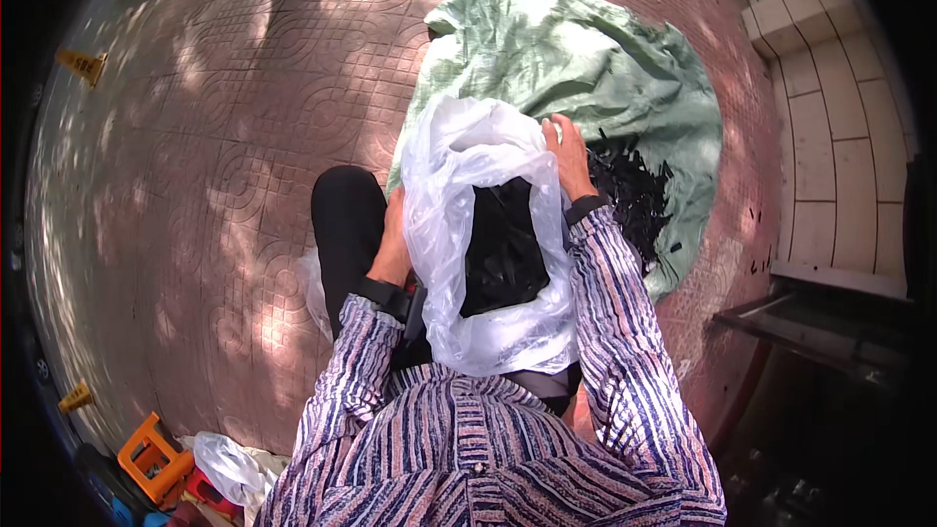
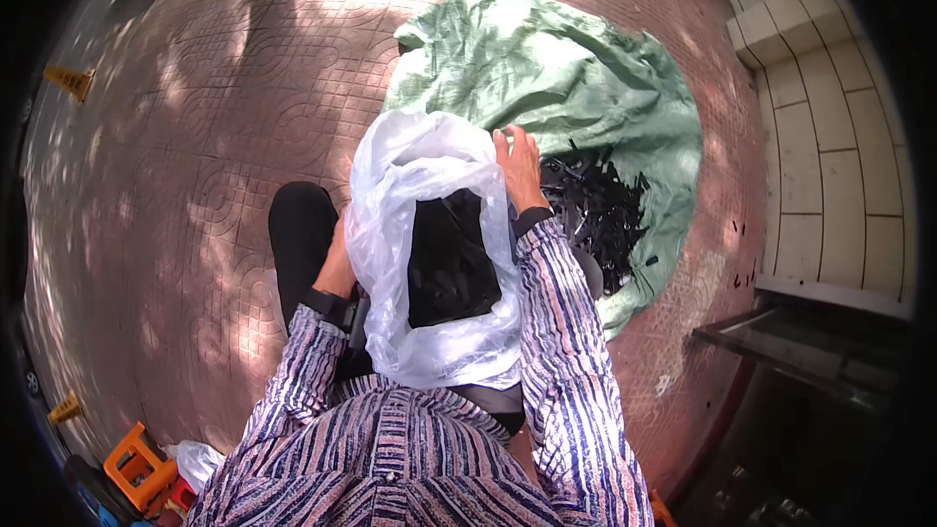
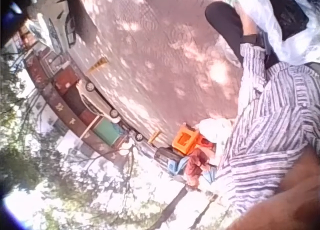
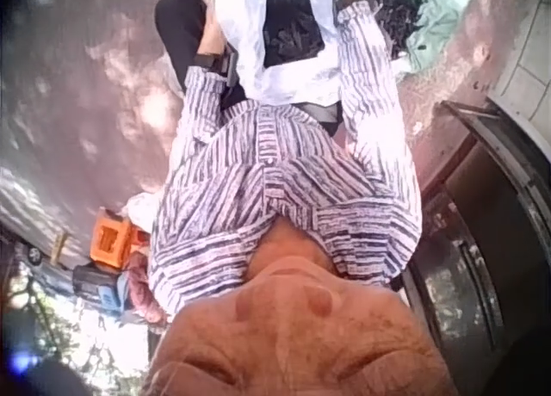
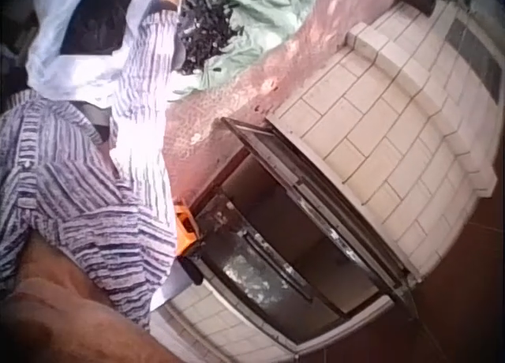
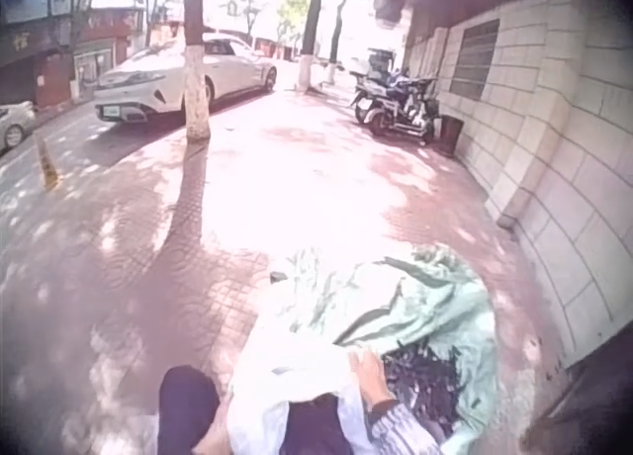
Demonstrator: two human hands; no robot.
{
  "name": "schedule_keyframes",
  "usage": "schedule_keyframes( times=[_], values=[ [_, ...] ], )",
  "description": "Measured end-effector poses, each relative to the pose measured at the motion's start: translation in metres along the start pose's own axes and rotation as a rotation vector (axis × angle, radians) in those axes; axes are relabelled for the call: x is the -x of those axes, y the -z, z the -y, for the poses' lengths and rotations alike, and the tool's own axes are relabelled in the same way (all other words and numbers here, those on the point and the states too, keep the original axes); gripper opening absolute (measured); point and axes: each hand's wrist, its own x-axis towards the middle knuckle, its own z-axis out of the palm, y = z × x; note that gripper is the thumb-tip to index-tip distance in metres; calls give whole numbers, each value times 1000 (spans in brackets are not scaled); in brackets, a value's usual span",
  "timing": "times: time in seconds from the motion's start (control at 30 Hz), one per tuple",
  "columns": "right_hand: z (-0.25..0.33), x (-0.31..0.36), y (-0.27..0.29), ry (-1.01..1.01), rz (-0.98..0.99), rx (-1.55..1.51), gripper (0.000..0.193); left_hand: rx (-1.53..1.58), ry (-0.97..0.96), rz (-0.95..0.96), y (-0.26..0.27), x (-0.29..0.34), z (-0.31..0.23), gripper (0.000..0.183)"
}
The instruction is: The recorder sits on the ground and manually assembles small black plastic shoe components, placing the completed pieces into a large plastic bag.
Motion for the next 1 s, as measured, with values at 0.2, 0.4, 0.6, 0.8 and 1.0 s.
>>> schedule_keyframes(
  times=[0.2,0.4,0.6,0.8,1.0],
  values=[
    [93,112,88,315,-175,-78,17,-1018,-739,-137,-82,90,-43,48],
    [63,203,29,0,174,125,21,-1535,-805,85,-44,136,-15,49],
    [69,210,36,7,337,330,16,-715,-415,-570,101,161,-40,20],
    [72,214,31,-51,284,328,15,-513,234,-397,212,103,21,18],
    [87,202,24,-147,347,333,17,-1260,64,-620,276,32,91,16]
  ],
)
